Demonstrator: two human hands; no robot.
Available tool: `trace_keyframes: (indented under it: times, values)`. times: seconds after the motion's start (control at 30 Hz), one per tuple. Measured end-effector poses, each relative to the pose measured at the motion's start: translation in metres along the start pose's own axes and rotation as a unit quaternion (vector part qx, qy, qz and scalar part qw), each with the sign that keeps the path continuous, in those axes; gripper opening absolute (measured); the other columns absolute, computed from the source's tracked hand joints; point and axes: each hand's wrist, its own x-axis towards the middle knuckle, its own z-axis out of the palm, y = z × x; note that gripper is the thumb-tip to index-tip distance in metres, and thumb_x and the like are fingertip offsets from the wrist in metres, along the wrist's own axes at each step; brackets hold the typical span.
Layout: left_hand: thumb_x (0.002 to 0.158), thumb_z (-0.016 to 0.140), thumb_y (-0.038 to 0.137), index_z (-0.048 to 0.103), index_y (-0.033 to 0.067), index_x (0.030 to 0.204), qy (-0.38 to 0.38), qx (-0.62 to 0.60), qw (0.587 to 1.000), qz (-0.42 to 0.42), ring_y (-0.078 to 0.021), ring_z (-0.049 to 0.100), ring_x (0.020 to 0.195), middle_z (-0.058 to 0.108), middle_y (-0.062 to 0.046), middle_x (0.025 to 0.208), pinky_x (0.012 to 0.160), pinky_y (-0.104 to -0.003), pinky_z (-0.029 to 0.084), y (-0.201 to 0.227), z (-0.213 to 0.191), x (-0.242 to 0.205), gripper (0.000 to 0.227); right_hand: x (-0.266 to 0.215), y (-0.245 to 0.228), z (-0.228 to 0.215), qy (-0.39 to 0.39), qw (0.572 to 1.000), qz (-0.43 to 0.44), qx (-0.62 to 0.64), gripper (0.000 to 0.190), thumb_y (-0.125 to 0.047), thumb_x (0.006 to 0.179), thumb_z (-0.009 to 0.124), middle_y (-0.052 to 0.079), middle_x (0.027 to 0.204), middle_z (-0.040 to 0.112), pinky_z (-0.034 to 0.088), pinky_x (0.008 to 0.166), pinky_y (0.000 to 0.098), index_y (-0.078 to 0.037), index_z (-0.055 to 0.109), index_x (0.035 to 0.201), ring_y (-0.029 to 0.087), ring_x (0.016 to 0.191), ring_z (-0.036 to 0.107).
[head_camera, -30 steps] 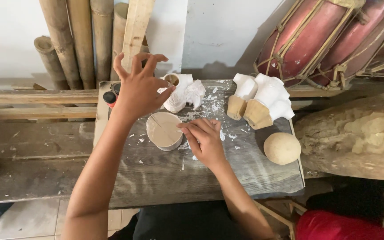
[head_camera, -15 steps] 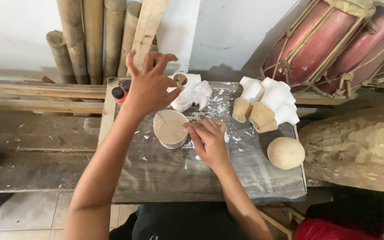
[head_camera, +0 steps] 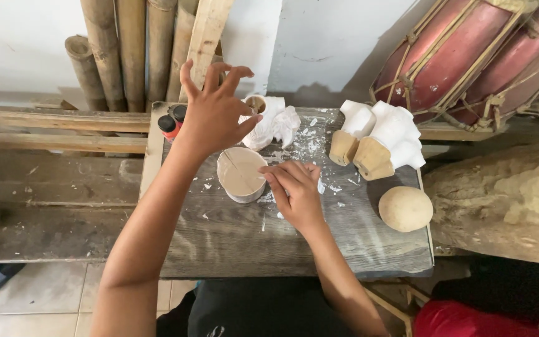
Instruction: Applying white paste to a small figurine using a wooden stick
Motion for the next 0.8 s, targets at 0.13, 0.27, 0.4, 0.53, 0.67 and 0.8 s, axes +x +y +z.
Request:
trace_keyframes:
  times: [0.13, 0.27, 0.4, 0.53, 0.67, 0.8]
  values:
    - [0.099, 0.061, 0.052, 0.081, 0.0308, 0.079, -0.016, 0.001, 1.0, -0.007, -0.0334, 0.038, 0.138, 0.052, 0.001, 0.145, 0.11, -0.072, 0.005, -0.0003, 0.0008, -0.001, 0.035, -0.0032, 0.0019, 0.0017, -0.002, 1.0, 0.008, 0.002, 0.026, -0.024, 0.11, 0.05, -0.007, 0.094, 0.067, 0.025, 0.089, 0.0343, -0.019, 0.075, 0.11, 0.014, 0.087, 0.061]
    - [0.098, 0.065, 0.051, 0.079, 0.031, 0.077, 0.02, 0.022, 1.0, 0.008, -0.0325, 0.042, 0.135, 0.054, 0.002, 0.143, 0.111, -0.071, 0.007, -0.0006, 0.005, -0.0027, 0.032, -0.0038, 0.0014, 0.0008, 0.001, 1.0, 0.011, 0.012, 0.024, -0.022, 0.109, 0.051, -0.006, 0.094, 0.067, 0.026, 0.089, 0.034, -0.018, 0.075, 0.11, 0.014, 0.087, 0.062]
    - [0.096, 0.066, 0.053, 0.079, 0.0317, 0.075, 0.011, 0.003, 1.0, -0.005, -0.0313, 0.04, 0.135, 0.052, 0.002, 0.142, 0.111, -0.072, 0.006, 0.0002, 0.0035, -0.0023, 0.033, -0.005, 0.0015, 0.0026, -0.001, 1.0, 0.014, 0.024, 0.024, -0.021, 0.109, 0.051, -0.006, 0.096, 0.068, 0.025, 0.088, 0.0339, -0.018, 0.075, 0.111, 0.014, 0.09, 0.062]
    - [0.096, 0.064, 0.048, 0.076, 0.0295, 0.069, 0.0, -0.012, 1.0, -0.01, -0.0331, 0.039, 0.136, 0.051, 0.002, 0.142, 0.11, -0.073, 0.005, -0.0001, 0.0032, -0.0042, 0.034, -0.0056, 0.0002, 0.0033, -0.007, 1.0, 0.019, 0.015, 0.024, -0.022, 0.109, 0.052, -0.007, 0.096, 0.069, 0.026, 0.088, 0.0337, -0.019, 0.075, 0.111, 0.013, 0.09, 0.063]
    - [0.095, 0.065, 0.051, 0.078, 0.0307, 0.073, -0.008, 0.001, 1.0, -0.016, -0.0327, 0.039, 0.138, 0.051, 0.003, 0.144, 0.111, -0.073, 0.004, -0.0011, 0.0031, -0.0006, 0.033, -0.0027, 0.0018, 0.0056, 0.002, 1.0, 0.007, 0.017, 0.023, -0.023, 0.109, 0.053, -0.006, 0.096, 0.07, 0.026, 0.087, 0.0338, -0.018, 0.076, 0.111, 0.013, 0.088, 0.062]
    - [0.096, 0.068, 0.048, 0.076, 0.0297, 0.072, 0.018, 0.006, 1.0, 0.004, -0.033, 0.042, 0.135, 0.052, 0.003, 0.142, 0.111, -0.074, 0.005, -0.0027, 0.0045, -0.0025, 0.031, -0.0023, -0.0012, 0.0054, 0.0, 1.0, 0.011, 0.017, 0.023, -0.021, 0.108, 0.053, -0.006, 0.097, 0.07, 0.025, 0.087, 0.0335, -0.016, 0.076, 0.109, 0.013, 0.09, 0.063]
